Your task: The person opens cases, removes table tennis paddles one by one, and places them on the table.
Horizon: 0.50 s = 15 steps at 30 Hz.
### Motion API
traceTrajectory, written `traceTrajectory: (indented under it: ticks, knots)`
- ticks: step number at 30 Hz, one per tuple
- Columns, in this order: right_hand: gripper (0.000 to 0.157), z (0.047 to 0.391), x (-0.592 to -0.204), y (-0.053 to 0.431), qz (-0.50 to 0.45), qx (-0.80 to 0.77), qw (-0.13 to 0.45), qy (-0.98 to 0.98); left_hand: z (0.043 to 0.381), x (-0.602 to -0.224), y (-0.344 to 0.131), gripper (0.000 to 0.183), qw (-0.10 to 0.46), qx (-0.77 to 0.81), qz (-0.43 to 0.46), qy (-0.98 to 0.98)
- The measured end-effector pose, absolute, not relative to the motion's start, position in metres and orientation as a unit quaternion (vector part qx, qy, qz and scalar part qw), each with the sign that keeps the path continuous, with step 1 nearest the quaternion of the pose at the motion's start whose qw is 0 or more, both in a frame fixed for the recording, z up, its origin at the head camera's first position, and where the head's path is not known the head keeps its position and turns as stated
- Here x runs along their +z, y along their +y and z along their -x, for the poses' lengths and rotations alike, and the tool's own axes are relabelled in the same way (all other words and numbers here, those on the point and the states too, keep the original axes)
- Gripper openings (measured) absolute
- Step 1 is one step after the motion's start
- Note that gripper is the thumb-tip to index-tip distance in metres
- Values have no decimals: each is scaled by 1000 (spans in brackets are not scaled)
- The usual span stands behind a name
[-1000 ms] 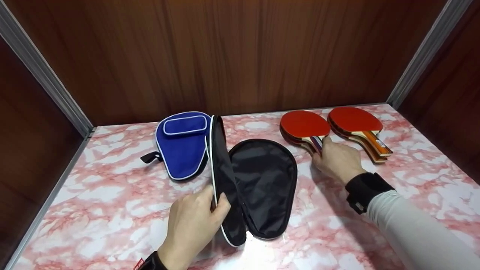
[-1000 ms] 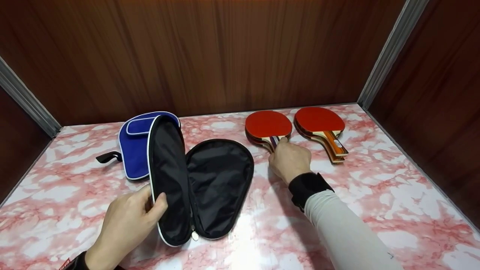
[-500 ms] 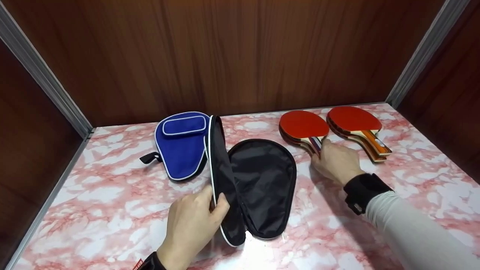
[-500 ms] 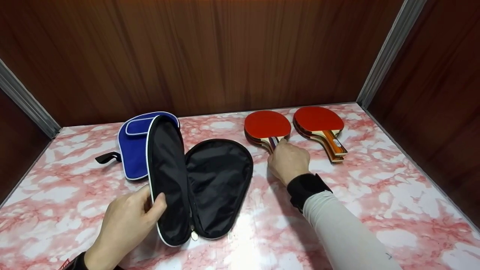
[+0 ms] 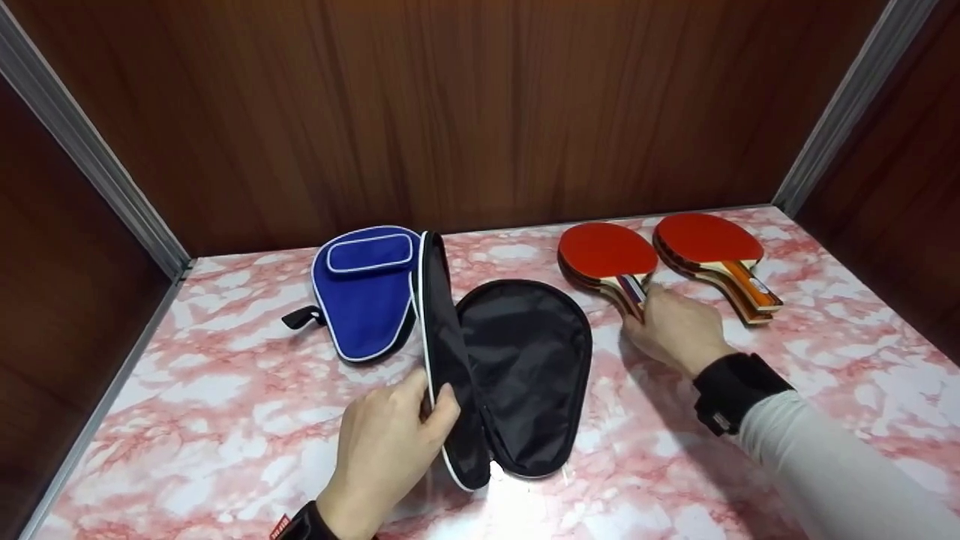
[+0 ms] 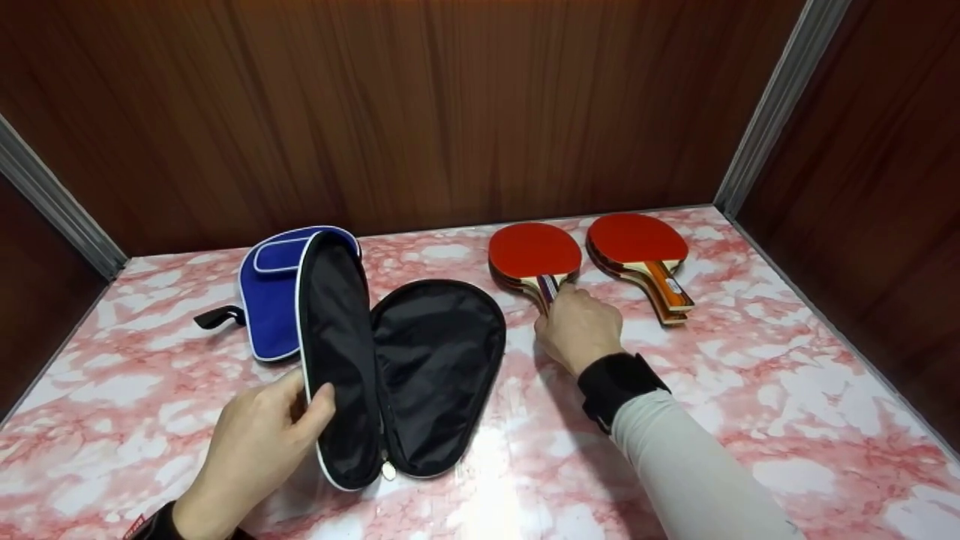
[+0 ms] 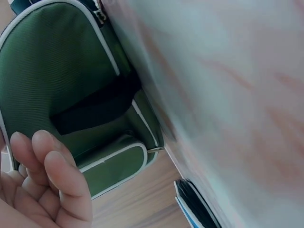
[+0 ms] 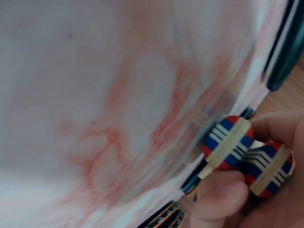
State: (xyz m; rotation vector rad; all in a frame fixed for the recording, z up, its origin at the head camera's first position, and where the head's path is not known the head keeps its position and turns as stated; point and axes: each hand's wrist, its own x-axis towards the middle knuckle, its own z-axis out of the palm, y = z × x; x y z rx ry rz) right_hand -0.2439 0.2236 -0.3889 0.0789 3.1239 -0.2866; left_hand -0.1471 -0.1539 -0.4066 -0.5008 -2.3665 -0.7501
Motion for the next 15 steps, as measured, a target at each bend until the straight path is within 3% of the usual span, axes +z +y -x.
traceTrajectory:
  ticks: [7,10,15]
  knots:
    - [46,226,-378,229,-19,-109,16,994,148,-395,-131,40,267,-289,193,-899]
    - [52,216,-379,230,4,-92,-27,995,150,-392,-118,42,272,-283,206,-897]
    - [76,203,-385,230,29,-73,-96,992,155,-387,-96,39,270,-251,223,-903]
